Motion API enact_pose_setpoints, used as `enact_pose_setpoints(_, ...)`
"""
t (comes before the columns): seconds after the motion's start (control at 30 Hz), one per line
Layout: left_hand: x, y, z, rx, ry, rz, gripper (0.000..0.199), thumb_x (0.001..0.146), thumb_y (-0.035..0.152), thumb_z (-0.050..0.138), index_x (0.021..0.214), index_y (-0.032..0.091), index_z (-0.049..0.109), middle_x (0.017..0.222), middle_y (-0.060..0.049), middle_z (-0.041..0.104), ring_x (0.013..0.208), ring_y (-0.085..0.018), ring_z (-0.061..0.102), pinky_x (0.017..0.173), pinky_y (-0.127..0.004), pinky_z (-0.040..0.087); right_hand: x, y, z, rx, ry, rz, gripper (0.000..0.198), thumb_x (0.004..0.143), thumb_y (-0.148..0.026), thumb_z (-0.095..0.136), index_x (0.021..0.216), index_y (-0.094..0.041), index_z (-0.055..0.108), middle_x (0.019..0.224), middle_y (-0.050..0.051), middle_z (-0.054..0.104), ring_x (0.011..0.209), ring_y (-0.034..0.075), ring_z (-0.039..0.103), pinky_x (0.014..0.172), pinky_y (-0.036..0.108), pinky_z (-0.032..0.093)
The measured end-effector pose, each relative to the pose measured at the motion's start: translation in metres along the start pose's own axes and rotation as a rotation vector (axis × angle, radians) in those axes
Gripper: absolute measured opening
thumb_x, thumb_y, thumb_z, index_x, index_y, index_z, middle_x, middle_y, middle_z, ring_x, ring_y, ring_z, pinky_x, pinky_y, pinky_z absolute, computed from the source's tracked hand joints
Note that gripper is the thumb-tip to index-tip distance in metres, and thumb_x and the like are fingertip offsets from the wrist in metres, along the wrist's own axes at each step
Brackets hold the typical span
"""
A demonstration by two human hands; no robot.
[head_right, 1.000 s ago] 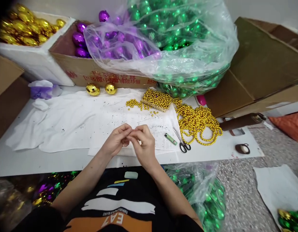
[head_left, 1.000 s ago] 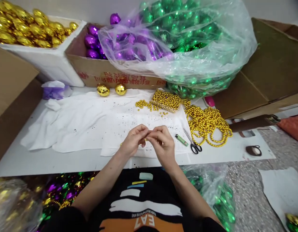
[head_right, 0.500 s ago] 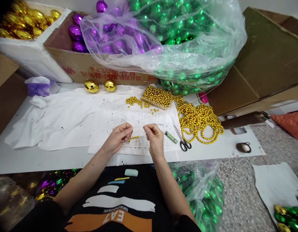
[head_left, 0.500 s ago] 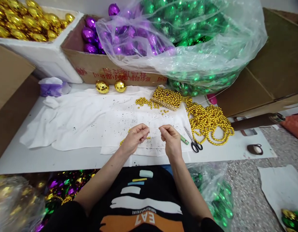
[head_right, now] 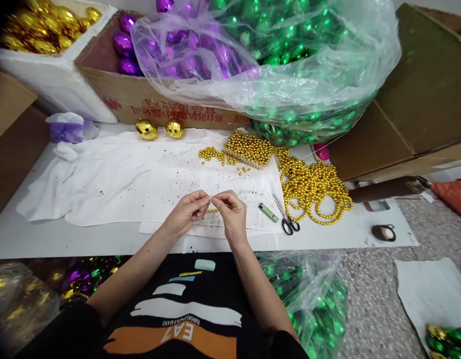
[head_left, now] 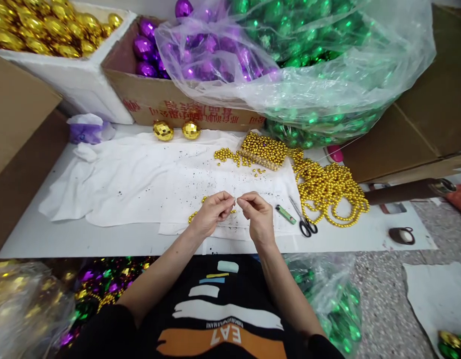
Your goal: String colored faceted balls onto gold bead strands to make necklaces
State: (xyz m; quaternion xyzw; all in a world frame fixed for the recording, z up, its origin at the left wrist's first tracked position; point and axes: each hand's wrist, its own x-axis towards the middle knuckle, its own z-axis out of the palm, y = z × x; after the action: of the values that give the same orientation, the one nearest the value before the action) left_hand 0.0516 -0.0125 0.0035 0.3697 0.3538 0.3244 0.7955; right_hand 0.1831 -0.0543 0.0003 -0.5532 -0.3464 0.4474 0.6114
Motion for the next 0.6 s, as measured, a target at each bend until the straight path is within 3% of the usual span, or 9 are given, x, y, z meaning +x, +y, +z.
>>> enact_pose_setpoints(0.13,-0.001,0.001,-0.002,0.132,0.023,0.028,0.030,0.081,0.043,0.067,0.076,0.016,0.056,0.059,0.005,0.046,0.049,-0.005,0.036,0.045,-0.019,0.023,0.001,0.000,0.000,-0.042,0.024,-0.041,0.014,0.076,-0.031,0.075,0.072,-0.020,0.068,0.073,-0.002,0.056,0.063,0.011,0.047,0.057,0.026,0.037)
enact_pose_setpoints(0.23,-0.006,0.012,-0.008,0.441,0.171,0.233,0.021,0.082,0.039,0.067,0.087,0.018,0.067,0.087,-0.004,0.064,0.078,-0.013,0.057,0.063,-0.023,0.043,0.002,-0.008,-0.002,-0.201,0.077,-0.184,0.014,0.080,-0.029,0.072,0.072,-0.020,0.067,0.073,-0.001,0.057,0.069,0.013,0.052,0.061,0.027,0.040)
enact_pose_setpoints(0.3,-0.009,0.020,-0.013,0.575,0.267,0.325,0.019,0.082,0.037,0.067,0.088,0.019,0.072,0.096,-0.006,0.067,0.091,-0.016,0.058,0.073,-0.025,0.046,0.001,-0.016,-0.002,-0.374,0.114,-0.335,0.013,0.084,-0.027,0.070,0.073,-0.020,0.068,0.076,0.000,0.058,0.071,0.014,0.053,0.063,0.029,0.042)
enact_pose_setpoints(0.37,-0.010,0.027,-0.017,0.508,0.198,0.223,0.025,0.084,0.041,0.065,0.083,0.017,0.073,0.085,-0.006,0.068,0.077,-0.013,0.057,0.064,-0.023,0.043,-0.003,-0.021,0.002,-0.552,0.100,-0.516,0.011,0.088,-0.023,0.067,0.077,-0.021,0.069,0.078,0.001,0.059,0.073,0.015,0.054,0.063,0.030,0.043)
enact_pose_setpoints(0.47,-0.006,0.031,-0.020,0.181,-0.024,-0.070,0.036,0.084,0.048,0.065,0.084,0.013,0.074,0.074,-0.006,0.067,0.053,-0.006,0.045,0.044,-0.020,0.026,-0.015,-0.020,0.011,-0.757,0.008,-0.765,0.009,0.089,-0.015,0.065,0.084,-0.021,0.070,0.082,0.004,0.060,0.078,0.017,0.053,0.067,0.032,0.044)
enact_pose_setpoints(0.6,0.002,0.032,-0.025,-0.145,-0.054,-0.231,0.028,0.074,0.032,0.077,0.090,0.010,0.073,0.077,-0.006,0.068,0.046,-0.001,0.036,0.039,-0.016,0.016,-0.029,-0.004,0.021,-0.866,-0.040,-0.882,0.014,0.088,-0.008,0.062,0.088,-0.020,0.069,0.095,0.008,0.061,0.090,0.020,0.052,0.071,0.033,0.046)
